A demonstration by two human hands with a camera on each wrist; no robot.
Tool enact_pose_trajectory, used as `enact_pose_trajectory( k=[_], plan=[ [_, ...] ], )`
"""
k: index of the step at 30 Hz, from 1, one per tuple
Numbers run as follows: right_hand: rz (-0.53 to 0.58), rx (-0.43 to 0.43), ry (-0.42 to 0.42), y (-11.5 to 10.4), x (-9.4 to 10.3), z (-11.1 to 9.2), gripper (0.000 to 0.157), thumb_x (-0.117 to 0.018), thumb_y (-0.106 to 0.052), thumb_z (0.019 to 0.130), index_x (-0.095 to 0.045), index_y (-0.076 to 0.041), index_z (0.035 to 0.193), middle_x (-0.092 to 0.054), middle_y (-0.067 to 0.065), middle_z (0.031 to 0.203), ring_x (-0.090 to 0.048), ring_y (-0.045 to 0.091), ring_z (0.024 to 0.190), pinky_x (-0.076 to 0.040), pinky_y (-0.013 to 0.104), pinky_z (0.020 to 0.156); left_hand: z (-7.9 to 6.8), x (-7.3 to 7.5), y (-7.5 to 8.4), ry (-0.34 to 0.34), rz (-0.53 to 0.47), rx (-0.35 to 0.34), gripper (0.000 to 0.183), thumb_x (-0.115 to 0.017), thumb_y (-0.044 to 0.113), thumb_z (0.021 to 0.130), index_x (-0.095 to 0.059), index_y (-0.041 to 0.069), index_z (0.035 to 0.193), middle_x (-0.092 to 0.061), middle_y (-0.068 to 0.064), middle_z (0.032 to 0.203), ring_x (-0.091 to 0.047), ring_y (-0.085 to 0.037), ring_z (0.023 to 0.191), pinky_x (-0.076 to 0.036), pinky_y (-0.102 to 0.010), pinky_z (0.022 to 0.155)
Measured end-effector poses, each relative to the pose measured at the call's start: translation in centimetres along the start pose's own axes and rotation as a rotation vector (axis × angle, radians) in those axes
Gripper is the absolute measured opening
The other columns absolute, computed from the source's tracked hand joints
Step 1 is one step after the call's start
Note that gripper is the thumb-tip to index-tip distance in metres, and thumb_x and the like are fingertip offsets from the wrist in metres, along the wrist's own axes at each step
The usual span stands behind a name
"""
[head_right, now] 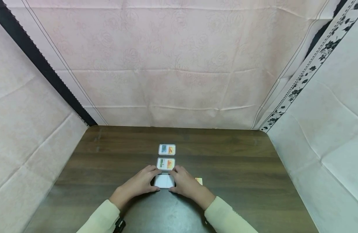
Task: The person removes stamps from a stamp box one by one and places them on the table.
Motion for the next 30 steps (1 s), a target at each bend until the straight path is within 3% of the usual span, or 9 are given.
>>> enact_pose_trajectory(
  k=[30],
  plan=[
    [0.009,0.006,0.005,0.32,-0.14,0.00,0.065,-0.086,-0.041,0.084,-0.065,-0.006,0.134,-0.061,0.009,0.125,-0.059,0.016,0.106,-0.056,0.032,0.089,0.01,0.03,0.00,0.044,0.009,-0.042,0.066,-0.086,0.040,0.084,-0.064,0.008,0.137,-0.061,-0.011,0.138,-0.059,-0.024,0.124,-0.053,-0.042,0.102]
  ],
)
Point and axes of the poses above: each hand's wrist, its own z-axis towards the middle knuckle, its own x-axis out of the back of the hand, y = z × x, the point moved 5 cm from there along z, towards the middle knuckle
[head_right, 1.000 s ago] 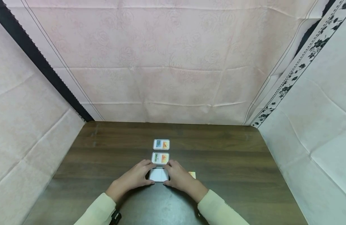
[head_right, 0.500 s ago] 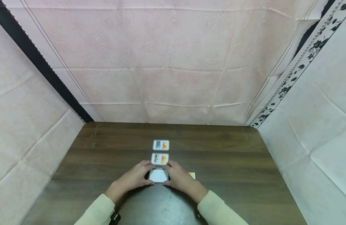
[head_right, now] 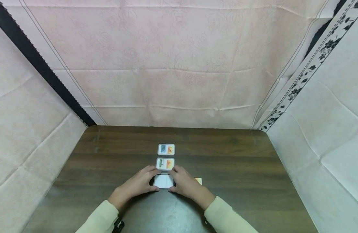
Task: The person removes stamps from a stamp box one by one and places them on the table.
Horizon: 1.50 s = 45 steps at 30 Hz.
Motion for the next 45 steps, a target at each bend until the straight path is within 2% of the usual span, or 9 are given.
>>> enact_pose_trajectory(
  k=[6,25,45],
  plan=[
    [0.004,0.007,0.013,-0.17,0.14,-0.10,0.064,-0.086,-0.041,0.084,-0.065,-0.007,0.134,-0.062,0.008,0.125,-0.059,0.016,0.106,-0.056,0.031,0.088,-0.08,0.09,-0.01,-0.019,-0.006,0.016,0.066,-0.086,0.040,0.084,-0.064,0.009,0.138,-0.060,-0.011,0.141,-0.058,-0.025,0.127,-0.052,-0.043,0.103],
    [-0.039,0.040,0.019,-0.20,-0.12,-0.01,0.066,-0.088,-0.043,0.082,-0.066,-0.008,0.133,-0.062,0.007,0.122,-0.058,0.015,0.103,-0.055,0.030,0.086,-0.51,-0.04,-0.20,-0.016,-0.023,0.027,0.063,-0.086,0.037,0.084,-0.066,0.008,0.135,-0.062,-0.012,0.139,-0.059,-0.025,0.126,-0.053,-0.043,0.102],
    [-0.016,-0.004,-0.029,-0.15,0.02,0.13,0.064,-0.087,-0.041,0.083,-0.066,-0.008,0.133,-0.062,0.009,0.125,-0.058,0.017,0.106,-0.056,0.032,0.089,-0.36,0.02,0.08,0.001,0.026,-0.009,0.062,-0.087,0.038,0.083,-0.066,0.007,0.133,-0.064,-0.010,0.134,-0.060,-0.022,0.121,-0.054,-0.040,0.100]
  ],
)
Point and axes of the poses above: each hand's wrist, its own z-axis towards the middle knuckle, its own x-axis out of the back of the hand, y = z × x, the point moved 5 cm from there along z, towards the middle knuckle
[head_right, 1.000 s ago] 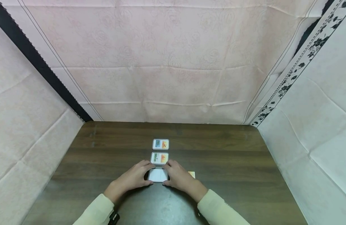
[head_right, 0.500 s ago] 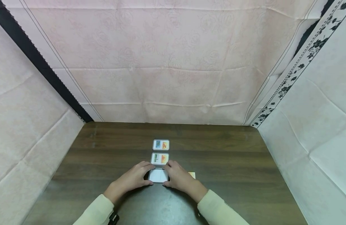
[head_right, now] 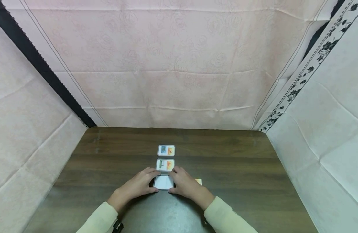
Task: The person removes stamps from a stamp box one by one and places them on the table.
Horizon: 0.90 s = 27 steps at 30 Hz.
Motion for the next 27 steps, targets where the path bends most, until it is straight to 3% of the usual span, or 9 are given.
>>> enact_pose_trajectory(
  k=[27],
  plan=[
    [0.013,-0.006,-0.021,-0.07,0.22,0.01,0.063,-0.086,-0.041,0.084,-0.065,-0.009,0.133,-0.061,0.007,0.124,-0.056,0.014,0.104,-0.055,0.029,0.087,0.12,-0.02,0.14,-0.001,0.030,-0.035,0.059,-0.086,0.038,0.084,-0.068,0.008,0.131,-0.066,-0.008,0.133,-0.061,-0.020,0.120,-0.054,-0.038,0.099]
  ],
)
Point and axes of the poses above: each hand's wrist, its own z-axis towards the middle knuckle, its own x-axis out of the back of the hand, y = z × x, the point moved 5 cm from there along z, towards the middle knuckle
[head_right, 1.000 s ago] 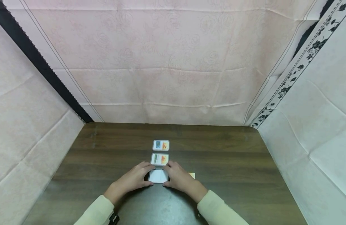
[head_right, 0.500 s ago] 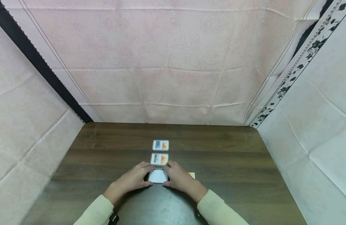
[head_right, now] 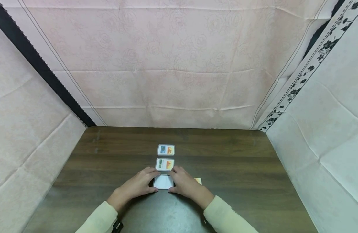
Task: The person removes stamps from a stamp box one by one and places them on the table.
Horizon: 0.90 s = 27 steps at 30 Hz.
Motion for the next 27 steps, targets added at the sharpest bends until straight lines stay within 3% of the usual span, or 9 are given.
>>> enact_pose_trajectory(
  k=[20,27],
  plan=[
    [-0.026,0.035,0.022,-0.01,-0.14,-0.04,0.060,-0.085,-0.040,0.085,-0.066,-0.007,0.132,-0.062,0.006,0.122,-0.057,0.015,0.106,-0.054,0.029,0.086,-0.05,-0.04,0.24,0.017,0.017,-0.041,0.055,-0.084,0.036,0.086,-0.068,0.006,0.130,-0.067,-0.007,0.130,-0.060,-0.019,0.116,-0.055,-0.037,0.096],
    [-0.025,0.020,0.012,0.03,-0.19,-0.06,0.062,-0.084,-0.041,0.086,-0.065,-0.009,0.135,-0.061,0.005,0.123,-0.056,0.014,0.106,-0.054,0.028,0.086,-0.01,-0.10,0.05,-0.004,-0.001,-0.012,0.055,-0.084,0.036,0.087,-0.068,0.008,0.132,-0.065,-0.008,0.134,-0.059,-0.020,0.120,-0.054,-0.039,0.099]
  ],
)
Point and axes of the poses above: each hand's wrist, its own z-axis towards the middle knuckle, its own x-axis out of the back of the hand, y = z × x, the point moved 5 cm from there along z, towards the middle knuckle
